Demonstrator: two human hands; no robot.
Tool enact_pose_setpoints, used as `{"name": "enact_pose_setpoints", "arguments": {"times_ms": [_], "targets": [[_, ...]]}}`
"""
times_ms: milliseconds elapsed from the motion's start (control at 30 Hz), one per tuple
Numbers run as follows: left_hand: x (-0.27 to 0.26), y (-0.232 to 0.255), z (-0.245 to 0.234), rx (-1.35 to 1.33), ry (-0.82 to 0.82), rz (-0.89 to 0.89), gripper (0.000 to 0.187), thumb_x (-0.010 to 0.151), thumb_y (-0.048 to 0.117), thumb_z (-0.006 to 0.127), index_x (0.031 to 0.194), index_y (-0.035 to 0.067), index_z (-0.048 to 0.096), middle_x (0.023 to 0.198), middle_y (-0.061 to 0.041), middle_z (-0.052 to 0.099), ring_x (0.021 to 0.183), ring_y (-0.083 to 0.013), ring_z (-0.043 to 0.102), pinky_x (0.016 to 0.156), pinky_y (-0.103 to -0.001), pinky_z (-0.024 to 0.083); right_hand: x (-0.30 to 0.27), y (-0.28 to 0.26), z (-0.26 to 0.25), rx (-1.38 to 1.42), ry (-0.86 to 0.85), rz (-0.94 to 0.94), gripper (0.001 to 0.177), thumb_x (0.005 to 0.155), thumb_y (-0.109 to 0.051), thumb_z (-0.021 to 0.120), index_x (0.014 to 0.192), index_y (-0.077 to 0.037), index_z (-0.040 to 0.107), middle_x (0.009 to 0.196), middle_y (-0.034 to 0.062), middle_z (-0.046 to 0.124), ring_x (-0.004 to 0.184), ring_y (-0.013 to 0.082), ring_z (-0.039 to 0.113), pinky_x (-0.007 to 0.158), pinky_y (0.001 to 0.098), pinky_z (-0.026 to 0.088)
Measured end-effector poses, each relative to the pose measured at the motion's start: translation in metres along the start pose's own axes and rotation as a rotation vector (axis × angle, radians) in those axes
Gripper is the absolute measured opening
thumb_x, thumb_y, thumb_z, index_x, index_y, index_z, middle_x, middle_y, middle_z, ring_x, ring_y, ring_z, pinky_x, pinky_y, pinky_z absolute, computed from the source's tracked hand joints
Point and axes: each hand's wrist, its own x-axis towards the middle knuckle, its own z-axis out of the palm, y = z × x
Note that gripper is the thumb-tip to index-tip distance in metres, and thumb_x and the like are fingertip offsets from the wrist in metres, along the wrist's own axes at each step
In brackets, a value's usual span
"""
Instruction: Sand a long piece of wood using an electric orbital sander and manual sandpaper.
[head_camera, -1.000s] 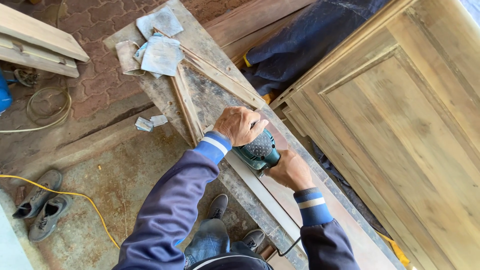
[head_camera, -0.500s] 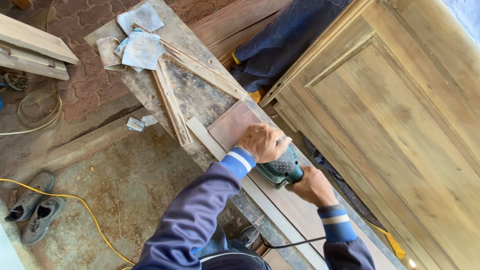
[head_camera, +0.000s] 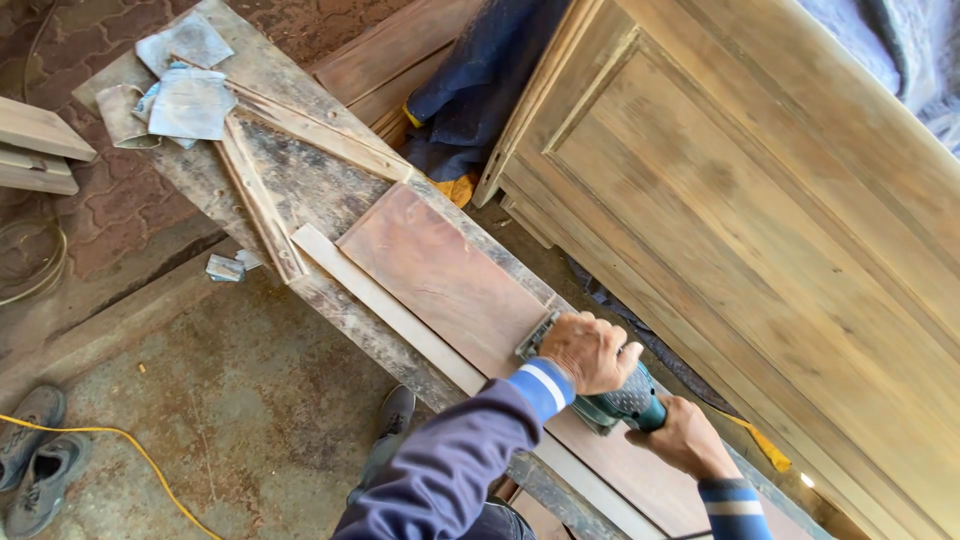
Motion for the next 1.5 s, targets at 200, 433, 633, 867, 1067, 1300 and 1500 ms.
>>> {"name": "enact_pose_setpoints", "arguments": {"times_ms": [200, 433, 633, 867, 1067, 1300, 1500], "targets": [[-0.010, 0.067, 0.062, -0.018, -0.009, 0.015, 0.048, 0.100, 0.043, 0.051, 0.072, 0.010, 0.071, 0.067, -0.017, 0.071, 0.064, -0.0285, 0.070, 0.059, -0.043, 0.055, -0.027, 0.093, 0.003, 0.039, 0.008, 0.043, 0.035, 0.064, -0.028, 0.091, 0.086, -0.006, 0.075, 0.075, 0.0123, 0.078, 0.071, 0.0245, 0.074, 0.077, 0.0385, 0.059], [-0.019, 0.132, 0.116, -0.074, -0.150, 0.017, 0.048, 0.102, 0.044, 0.049, 0.078, 0.009, 0.073, 0.073, -0.018, 0.072, 0.072, -0.0303, 0.070, 0.071, -0.045, 0.055, -0.053, 0.181, 0.004, 0.004, -0.008, 0.150, 0.042, 0.065, -0.032, 0.096, 0.089, -0.006, 0.075, 0.080, 0.0127, 0.078, 0.077, 0.0247, 0.075, 0.080, 0.0390, 0.059], [-0.019, 0.174, 0.159, -0.080, -0.250, 0.014, 0.047, 0.101, 0.043, 0.048, 0.081, 0.009, 0.073, 0.075, -0.018, 0.073, 0.074, -0.0299, 0.070, 0.071, -0.044, 0.054, -0.050, 0.270, 0.009, -0.010, -0.039, 0.177, 0.048, 0.063, -0.034, 0.099, 0.099, -0.009, 0.076, 0.090, 0.0110, 0.077, 0.088, 0.0235, 0.073, 0.087, 0.0388, 0.059], [-0.018, 0.190, 0.184, -0.139, -0.216, 0.006, 0.046, 0.100, 0.044, 0.050, 0.083, 0.008, 0.074, 0.077, -0.020, 0.073, 0.077, -0.0316, 0.071, 0.073, -0.045, 0.054, -0.049, 0.306, 0.009, 0.010, -0.034, 0.148, 0.054, 0.062, -0.034, 0.099, 0.106, -0.014, 0.075, 0.093, 0.0084, 0.078, 0.092, 0.0225, 0.072, 0.091, 0.0382, 0.058], [-0.013, 0.182, 0.183, -0.117, -0.137, 0.008, 0.044, 0.099, 0.044, 0.053, 0.081, 0.009, 0.073, 0.077, -0.018, 0.072, 0.077, -0.0304, 0.071, 0.073, -0.044, 0.053, -0.050, 0.273, -0.001, 0.024, -0.040, 0.155, 0.042, 0.065, -0.032, 0.096, 0.094, -0.007, 0.078, 0.085, 0.0105, 0.077, 0.083, 0.0229, 0.073, 0.085, 0.0376, 0.058], [-0.004, 0.160, 0.168, -0.070, -0.132, -0.031, 0.045, 0.097, 0.045, 0.054, 0.077, 0.011, 0.074, 0.072, -0.016, 0.073, 0.075, -0.0296, 0.071, 0.075, -0.045, 0.051, -0.038, 0.237, -0.008, 0.054, -0.021, 0.133, 0.040, 0.065, -0.028, 0.096, 0.089, -0.003, 0.077, 0.077, 0.0116, 0.079, 0.076, 0.0225, 0.073, 0.081, 0.0368, 0.058], [0.002, 0.135, 0.146, -0.094, -0.079, -0.039, 0.045, 0.099, 0.045, 0.053, 0.078, 0.012, 0.074, 0.078, -0.018, 0.074, 0.081, -0.0318, 0.073, 0.077, -0.044, 0.055, -0.027, 0.198, -0.013, 0.052, -0.015, 0.131, 0.039, 0.065, -0.027, 0.096, 0.088, -0.002, 0.076, 0.076, 0.0125, 0.079, 0.074, 0.0230, 0.072, 0.077, 0.0373, 0.058]]}}
